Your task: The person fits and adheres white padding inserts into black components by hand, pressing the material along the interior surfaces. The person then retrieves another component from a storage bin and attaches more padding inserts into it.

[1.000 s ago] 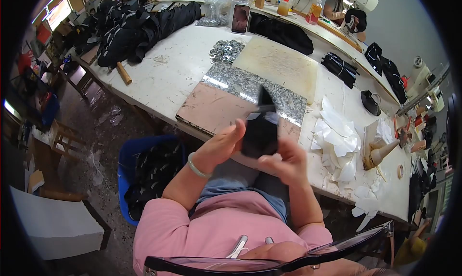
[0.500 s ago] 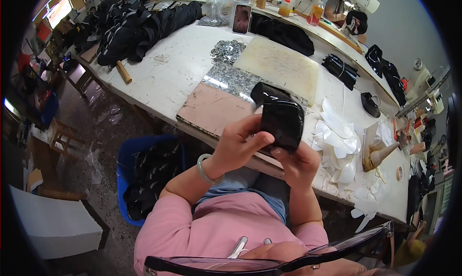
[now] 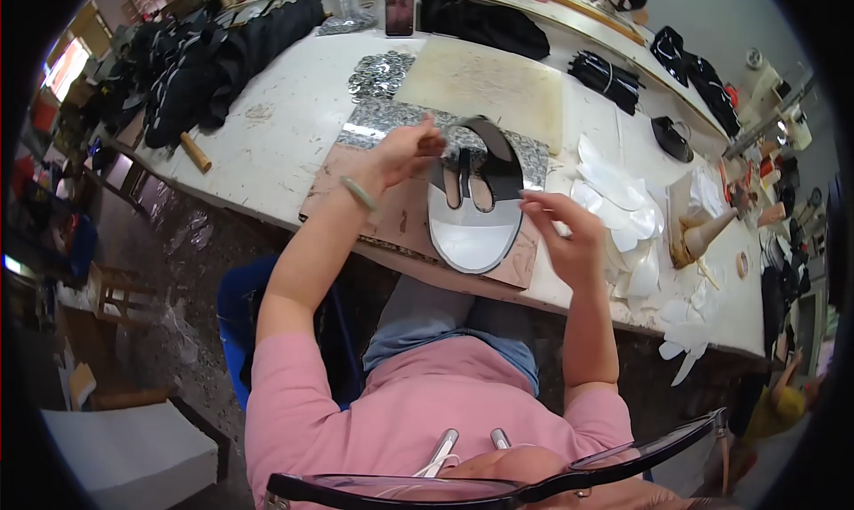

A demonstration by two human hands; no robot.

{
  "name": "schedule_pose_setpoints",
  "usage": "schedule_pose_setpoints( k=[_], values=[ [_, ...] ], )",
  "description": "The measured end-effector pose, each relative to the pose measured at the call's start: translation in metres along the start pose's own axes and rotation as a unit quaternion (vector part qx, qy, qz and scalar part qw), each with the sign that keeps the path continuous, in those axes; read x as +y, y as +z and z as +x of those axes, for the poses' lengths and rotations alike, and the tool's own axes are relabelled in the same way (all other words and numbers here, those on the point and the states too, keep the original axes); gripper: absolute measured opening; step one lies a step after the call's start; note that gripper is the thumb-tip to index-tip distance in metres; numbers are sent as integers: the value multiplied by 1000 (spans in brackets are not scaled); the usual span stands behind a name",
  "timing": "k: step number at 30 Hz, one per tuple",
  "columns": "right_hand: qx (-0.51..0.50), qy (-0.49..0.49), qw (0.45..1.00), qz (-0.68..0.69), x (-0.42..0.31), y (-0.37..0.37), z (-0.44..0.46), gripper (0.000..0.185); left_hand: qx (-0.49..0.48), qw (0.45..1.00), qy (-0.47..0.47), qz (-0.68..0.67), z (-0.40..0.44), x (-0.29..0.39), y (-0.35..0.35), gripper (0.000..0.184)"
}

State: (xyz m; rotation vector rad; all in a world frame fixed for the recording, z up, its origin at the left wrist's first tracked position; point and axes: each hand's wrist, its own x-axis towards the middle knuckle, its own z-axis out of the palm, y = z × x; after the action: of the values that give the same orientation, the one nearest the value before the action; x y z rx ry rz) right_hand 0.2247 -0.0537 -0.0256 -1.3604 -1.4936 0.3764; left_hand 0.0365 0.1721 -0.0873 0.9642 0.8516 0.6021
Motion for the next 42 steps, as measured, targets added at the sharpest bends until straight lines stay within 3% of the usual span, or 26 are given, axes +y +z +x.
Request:
schedule_pose_setpoints(
  k=[2,4,7,9,12,16,19,23,29,35,39,40,42],
  values=[
    [-68,-66,991,-90,35,13,-4,20,-11,998,19,52,-12,6,-4,48],
    [-136,-97,971,-172,63,30,-14,35,3,984,73,162,-22,2,-6,52],
    [-205,-102,945,-232,68,43,-24,43,54,891,230,387,-34,-23,-13,55],
    [-200,-90,962,-165,64,35,-18,40,29,929,239,281,-32,-34,-25,49],
    [-170,-71,983,-26,66,9,13,30,67,980,166,90,-31,-34,-34,46],
    [-117,-78,984,-108,80,-21,84,20,87,970,207,-90,-25,-12,-34,45],
    [-100,-75,977,-170,115,-19,159,14,136,963,223,-62,-5,0,-49,48],
    [-86,-1,952,-295,198,2,270,20,188,921,255,225,7,-2,-62,61],
    [-24,68,895,-440,262,31,401,24,206,936,237,160,-16,17,-52,69],
    [94,-15,861,-500,339,58,446,37,273,904,269,188,-23,16,-53,60],
    [60,-23,794,-604,348,65,446,23,271,908,278,156,-27,21,-54,58],
    [94,-72,786,-607,352,66,445,13,269,909,279,155,-26,20,-55,57],
    [78,-81,783,-612,359,59,449,10,266,908,284,155,-27,18,-58,57]
  ],
)
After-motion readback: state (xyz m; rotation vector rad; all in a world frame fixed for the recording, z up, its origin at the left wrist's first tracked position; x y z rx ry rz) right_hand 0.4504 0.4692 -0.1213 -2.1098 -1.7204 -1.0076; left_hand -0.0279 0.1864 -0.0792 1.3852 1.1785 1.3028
